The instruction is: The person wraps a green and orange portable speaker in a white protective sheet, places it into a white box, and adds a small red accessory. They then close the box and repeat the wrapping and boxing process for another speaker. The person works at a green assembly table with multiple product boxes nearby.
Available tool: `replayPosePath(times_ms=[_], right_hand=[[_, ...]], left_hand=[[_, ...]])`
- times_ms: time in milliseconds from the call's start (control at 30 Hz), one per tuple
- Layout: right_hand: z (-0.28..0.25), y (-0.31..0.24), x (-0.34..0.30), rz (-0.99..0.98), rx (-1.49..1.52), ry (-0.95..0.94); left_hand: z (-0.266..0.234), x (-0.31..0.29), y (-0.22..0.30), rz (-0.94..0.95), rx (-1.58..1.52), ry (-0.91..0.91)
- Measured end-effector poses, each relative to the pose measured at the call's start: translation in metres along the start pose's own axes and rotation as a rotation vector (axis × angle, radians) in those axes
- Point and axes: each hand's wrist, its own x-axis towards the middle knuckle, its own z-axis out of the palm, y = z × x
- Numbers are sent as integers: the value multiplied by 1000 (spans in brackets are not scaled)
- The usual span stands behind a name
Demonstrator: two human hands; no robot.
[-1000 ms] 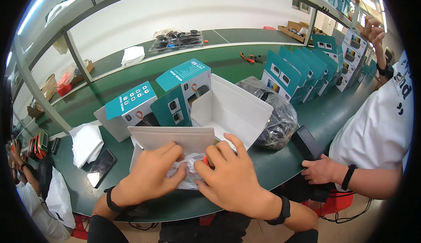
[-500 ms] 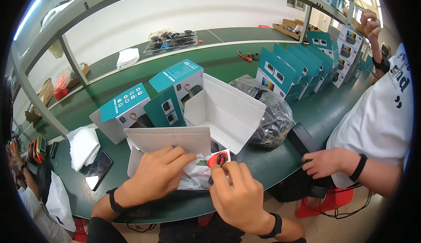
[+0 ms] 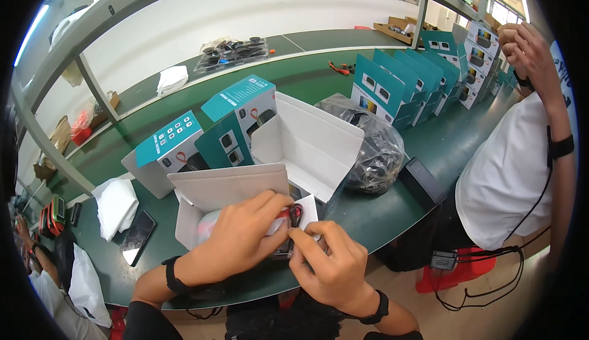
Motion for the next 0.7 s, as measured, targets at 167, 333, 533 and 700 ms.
replayPosePath(times_ms=[167, 333, 533, 700], right_hand=[[1, -4, -3, 39, -41, 25], [-5, -4, 13, -155, -142, -23], [-10, -8, 38, -261, -224, -217], [-12, -12, 45, -217, -119, -357]], left_hand=[[-3, -8, 5, -128, 65, 73], [-5, -16, -3, 47, 103, 82], [-10, -19, -15, 199, 174, -77], [-3, -24, -17, 51, 75, 40]])
